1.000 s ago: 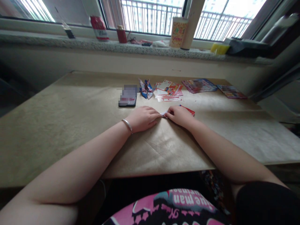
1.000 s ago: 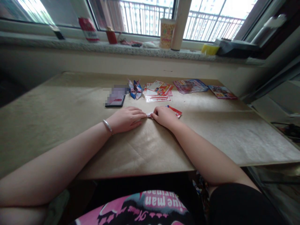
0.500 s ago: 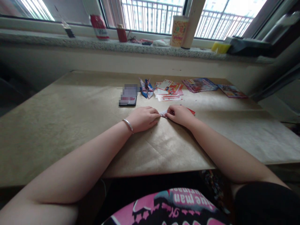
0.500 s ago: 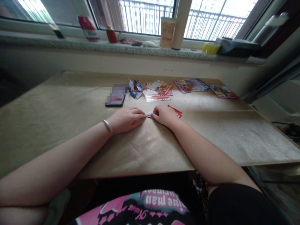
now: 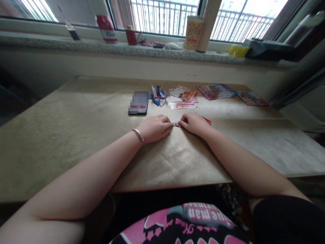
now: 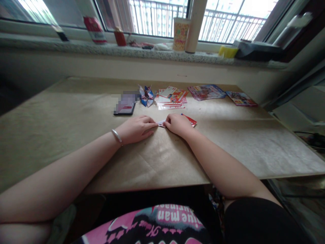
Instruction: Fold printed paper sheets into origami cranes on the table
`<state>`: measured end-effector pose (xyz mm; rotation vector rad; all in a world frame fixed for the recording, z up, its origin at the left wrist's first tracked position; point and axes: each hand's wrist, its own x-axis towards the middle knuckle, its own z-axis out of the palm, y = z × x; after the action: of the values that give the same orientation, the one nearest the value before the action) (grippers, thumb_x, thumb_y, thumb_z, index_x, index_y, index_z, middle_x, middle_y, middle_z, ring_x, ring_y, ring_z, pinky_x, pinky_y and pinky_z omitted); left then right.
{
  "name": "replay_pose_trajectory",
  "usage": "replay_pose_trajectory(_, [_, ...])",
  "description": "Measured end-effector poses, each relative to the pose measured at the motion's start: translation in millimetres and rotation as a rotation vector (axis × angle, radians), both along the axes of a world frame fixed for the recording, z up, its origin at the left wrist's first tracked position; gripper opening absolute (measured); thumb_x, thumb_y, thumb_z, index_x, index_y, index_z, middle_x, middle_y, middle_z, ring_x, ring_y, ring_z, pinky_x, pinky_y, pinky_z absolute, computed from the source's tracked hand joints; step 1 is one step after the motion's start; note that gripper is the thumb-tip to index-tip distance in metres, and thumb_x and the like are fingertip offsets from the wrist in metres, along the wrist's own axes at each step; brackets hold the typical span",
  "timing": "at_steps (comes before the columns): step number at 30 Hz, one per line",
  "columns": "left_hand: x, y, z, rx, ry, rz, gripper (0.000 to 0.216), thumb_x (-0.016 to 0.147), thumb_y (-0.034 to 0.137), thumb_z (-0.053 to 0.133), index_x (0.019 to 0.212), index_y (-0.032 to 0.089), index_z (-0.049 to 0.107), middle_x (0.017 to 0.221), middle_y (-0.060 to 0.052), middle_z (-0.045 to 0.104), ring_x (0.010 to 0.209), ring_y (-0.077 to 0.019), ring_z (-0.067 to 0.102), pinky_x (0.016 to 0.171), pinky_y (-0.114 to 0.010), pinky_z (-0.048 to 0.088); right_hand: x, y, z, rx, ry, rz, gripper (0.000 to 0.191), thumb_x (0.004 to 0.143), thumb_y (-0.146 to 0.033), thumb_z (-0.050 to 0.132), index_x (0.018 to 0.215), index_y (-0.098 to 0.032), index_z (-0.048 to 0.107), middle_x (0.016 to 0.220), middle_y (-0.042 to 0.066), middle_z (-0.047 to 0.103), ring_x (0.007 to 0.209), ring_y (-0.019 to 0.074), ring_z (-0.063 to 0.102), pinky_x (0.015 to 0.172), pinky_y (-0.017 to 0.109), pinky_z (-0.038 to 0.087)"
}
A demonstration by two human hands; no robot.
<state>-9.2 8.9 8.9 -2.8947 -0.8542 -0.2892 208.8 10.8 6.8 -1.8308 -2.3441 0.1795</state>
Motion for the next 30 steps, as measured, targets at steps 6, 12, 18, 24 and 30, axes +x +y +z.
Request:
replay_pose_trajectory(6, [0.9, -1.1, 0.1, 0.015, 0.020, 0.003, 0.033, 0.093, 0.029, 0.050, 0.119, 0.017, 0.066, 0.110, -0.011, 0.066, 0.100, -0.0222, 0.062, 0.088, -0.036, 0.052, -0.7, 0.4, 0.7, -0.011, -0.009, 0.002, 0.022, 0.088, -0.039, 0.054, 0.088, -0.022, 0.068, 0.094, 0.006, 0.074, 0.082, 0.0202, 0.065, 0.066, 0.028, 0.042])
replay_pose_trajectory(12, [5.4, -5.6, 3.6, 0.027, 0.039, 0.032, 0.032, 0.093, 0.028, 0.049, 0.117, 0.016, 0.066, 0.109, -0.012, 0.066, 0.099, -0.0230, 0.062, 0.086, -0.036, 0.053, -4.8, -3.1, 3.1, 0.073, -0.130, 0.037, 0.025, 0.091, -0.040, 0.051, 0.092, -0.021, 0.067, 0.096, 0.008, 0.074, 0.088, 0.0242, 0.066, 0.079, 0.034, 0.043])
replay_pose_trajectory(18, [7.0, -5.5, 2.0, 0.044, 0.044, 0.044, 0.032, 0.094, 0.028, 0.046, 0.115, 0.016, 0.067, 0.107, -0.012, 0.067, 0.098, -0.0234, 0.062, 0.084, -0.036, 0.052, -7.3, -6.6, 2.2, 0.104, -0.166, 0.035, 0.026, 0.091, -0.039, 0.052, 0.096, -0.019, 0.067, 0.096, 0.010, 0.074, 0.091, 0.0252, 0.067, 0.085, 0.037, 0.041])
replay_pose_trajectory(24, [9.6, -8.7, 4.7, 0.088, 0.059, 0.089, 0.032, 0.094, 0.027, 0.044, 0.108, 0.017, 0.071, 0.101, -0.011, 0.068, 0.093, -0.0226, 0.064, 0.082, -0.036, 0.050, -6.4, -5.5, 1.7, 0.103, -0.157, 0.049, 0.024, 0.091, -0.038, 0.052, 0.095, -0.019, 0.067, 0.098, 0.009, 0.074, 0.091, 0.0248, 0.067, 0.084, 0.036, 0.041])
replay_pose_trajectory(30, [7.9, -9.6, 9.5, 0.076, 0.087, 0.131, 0.031, 0.090, 0.024, 0.047, 0.106, 0.019, 0.073, 0.100, -0.010, 0.069, 0.093, -0.0230, 0.064, 0.082, -0.037, 0.048, -6.4, -5.8, 2.2, 0.094, -0.158, 0.043, 0.025, 0.092, -0.039, 0.050, 0.095, -0.020, 0.067, 0.097, 0.009, 0.074, 0.091, 0.0256, 0.067, 0.081, 0.036, 0.042])
